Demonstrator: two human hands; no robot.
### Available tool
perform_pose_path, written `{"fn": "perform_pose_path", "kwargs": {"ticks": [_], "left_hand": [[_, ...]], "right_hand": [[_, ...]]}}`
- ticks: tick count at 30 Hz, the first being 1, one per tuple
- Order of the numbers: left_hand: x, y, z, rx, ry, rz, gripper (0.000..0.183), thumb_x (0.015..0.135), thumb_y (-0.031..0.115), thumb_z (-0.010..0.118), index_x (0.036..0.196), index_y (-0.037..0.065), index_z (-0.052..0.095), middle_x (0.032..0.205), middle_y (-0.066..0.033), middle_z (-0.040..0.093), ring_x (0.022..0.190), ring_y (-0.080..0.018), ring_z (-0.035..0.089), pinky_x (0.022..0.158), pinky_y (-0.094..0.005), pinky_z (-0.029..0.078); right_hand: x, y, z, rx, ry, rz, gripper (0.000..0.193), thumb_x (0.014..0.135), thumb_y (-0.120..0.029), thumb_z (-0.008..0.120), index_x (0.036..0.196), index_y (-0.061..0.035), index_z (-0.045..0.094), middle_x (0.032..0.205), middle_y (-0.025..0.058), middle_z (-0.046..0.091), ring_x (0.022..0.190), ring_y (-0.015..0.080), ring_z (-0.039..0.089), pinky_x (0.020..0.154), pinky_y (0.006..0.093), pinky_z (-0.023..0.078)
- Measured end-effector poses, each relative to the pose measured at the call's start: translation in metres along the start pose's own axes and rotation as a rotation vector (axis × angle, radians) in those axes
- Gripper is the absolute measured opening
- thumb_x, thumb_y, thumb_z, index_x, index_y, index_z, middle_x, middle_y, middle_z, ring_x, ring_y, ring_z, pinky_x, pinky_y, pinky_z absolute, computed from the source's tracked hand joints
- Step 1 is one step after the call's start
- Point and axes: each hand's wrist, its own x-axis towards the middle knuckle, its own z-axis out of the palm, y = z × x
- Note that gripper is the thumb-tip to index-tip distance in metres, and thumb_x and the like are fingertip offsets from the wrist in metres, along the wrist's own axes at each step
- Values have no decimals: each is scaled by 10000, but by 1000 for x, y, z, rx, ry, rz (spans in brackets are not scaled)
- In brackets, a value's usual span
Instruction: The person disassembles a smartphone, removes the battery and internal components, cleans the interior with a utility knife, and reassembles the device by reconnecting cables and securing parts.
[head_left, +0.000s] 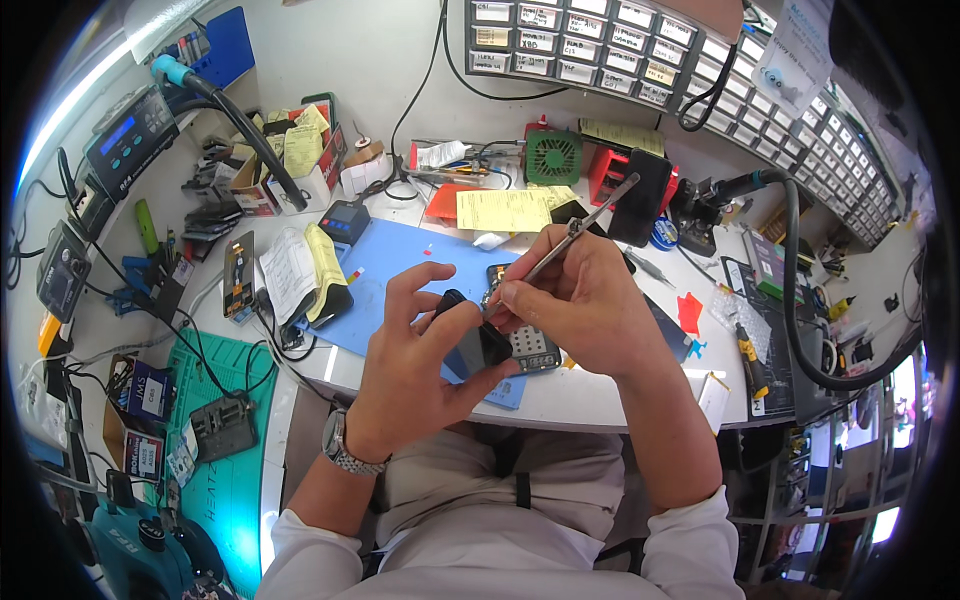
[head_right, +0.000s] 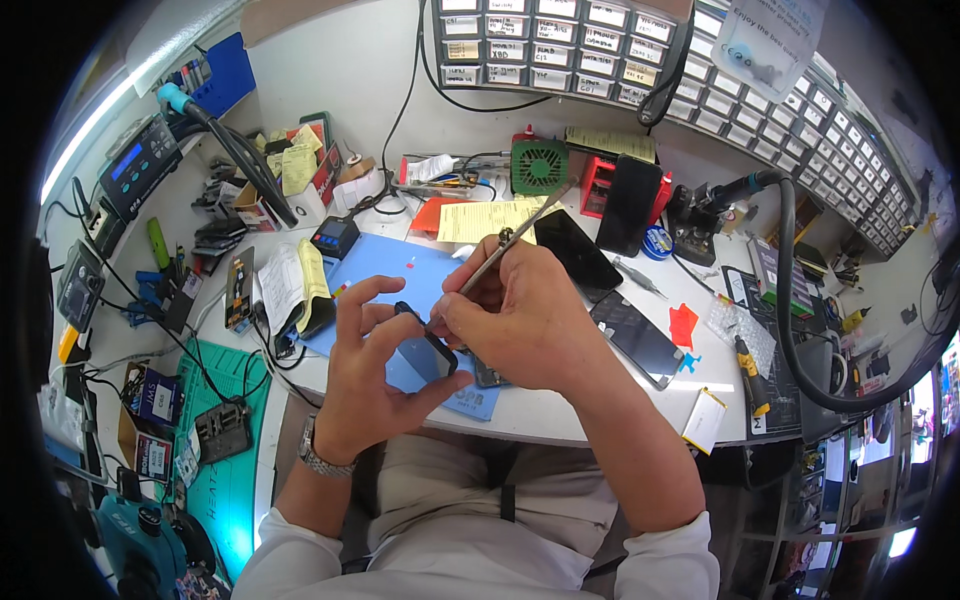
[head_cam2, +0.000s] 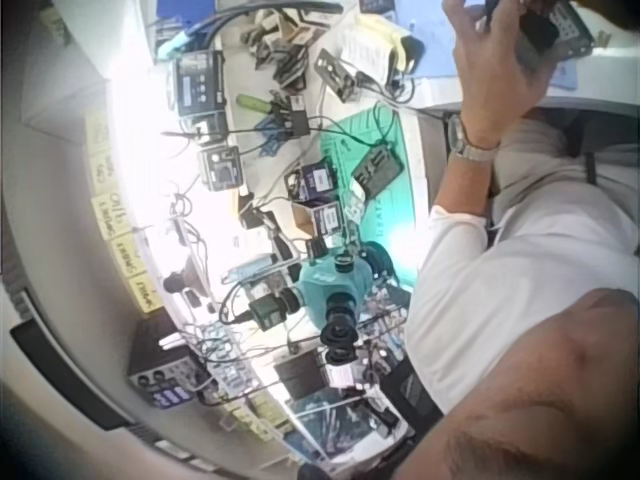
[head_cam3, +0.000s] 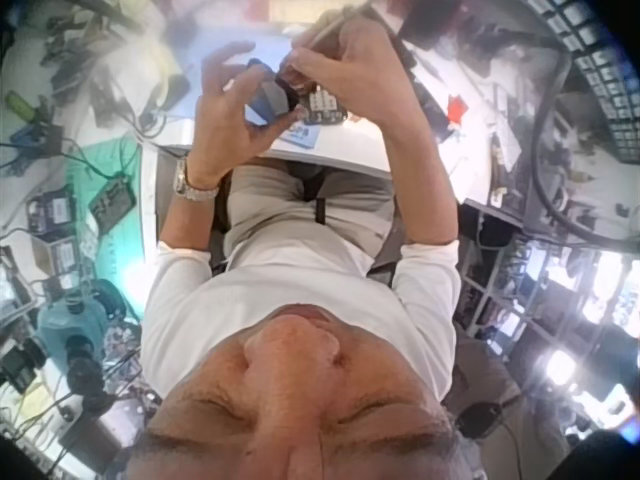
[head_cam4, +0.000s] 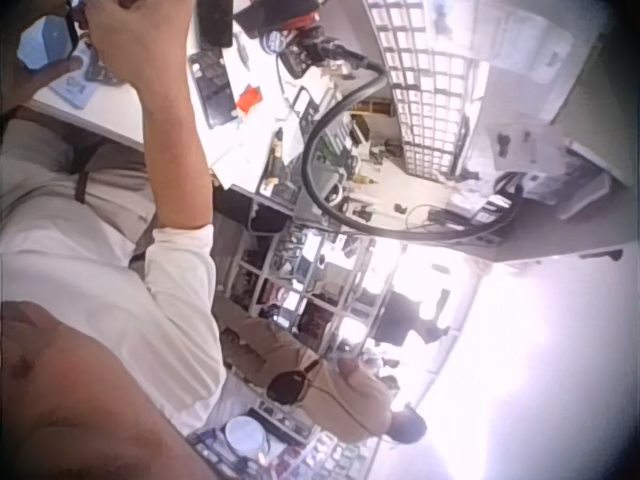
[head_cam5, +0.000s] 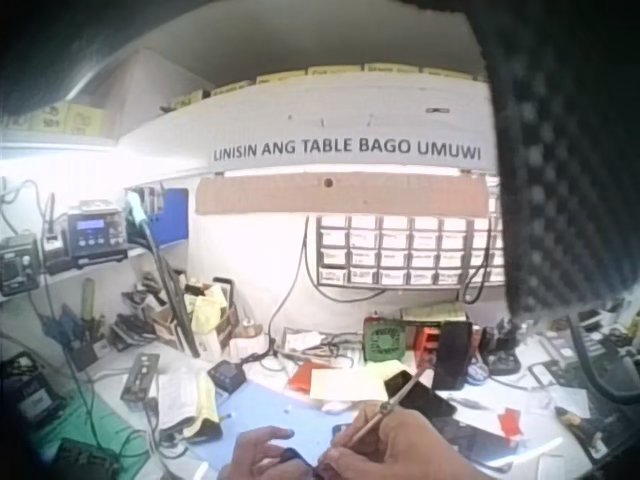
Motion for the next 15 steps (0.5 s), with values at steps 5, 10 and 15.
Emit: {"fn": "perform_pose_path", "kwargs": {"ticks": [5, 10, 15], "left_hand": [[7, -2, -1, 16, 17, 4, 575, 676, 219, 1020, 1108, 72, 670, 1363, -210, 531, 813, -229, 724, 749, -372, 607], [12, 4, -5, 59, -10, -16, 533, 660, 192, 1018, 1059, 68, 686, 1328, -202, 556, 736, -166, 679, 703, -333, 582], [11, 4, -4, 46, -12, -23, 527, 654, 180, 1020, 1051, 73, 691, 1344, -204, 560, 757, -169, 703, 711, -325, 582]], "right_hand": [[-1, -1, 3, -11, 5, -7, 167, 936, -73, 729, 999, 55, 643, 902, 163, 776, 854, 184, 785, 777, 320, 630], [-4, 1, 3, -34, 14, -25, 149, 936, -50, 713, 1006, 55, 634, 907, 159, 765, 878, 194, 790, 790, 325, 633], [-9, 0, 6, -1, 45, -12, 142, 931, -22, 710, 1005, 53, 615, 910, 156, 754, 895, 202, 793, 796, 329, 636]]}}
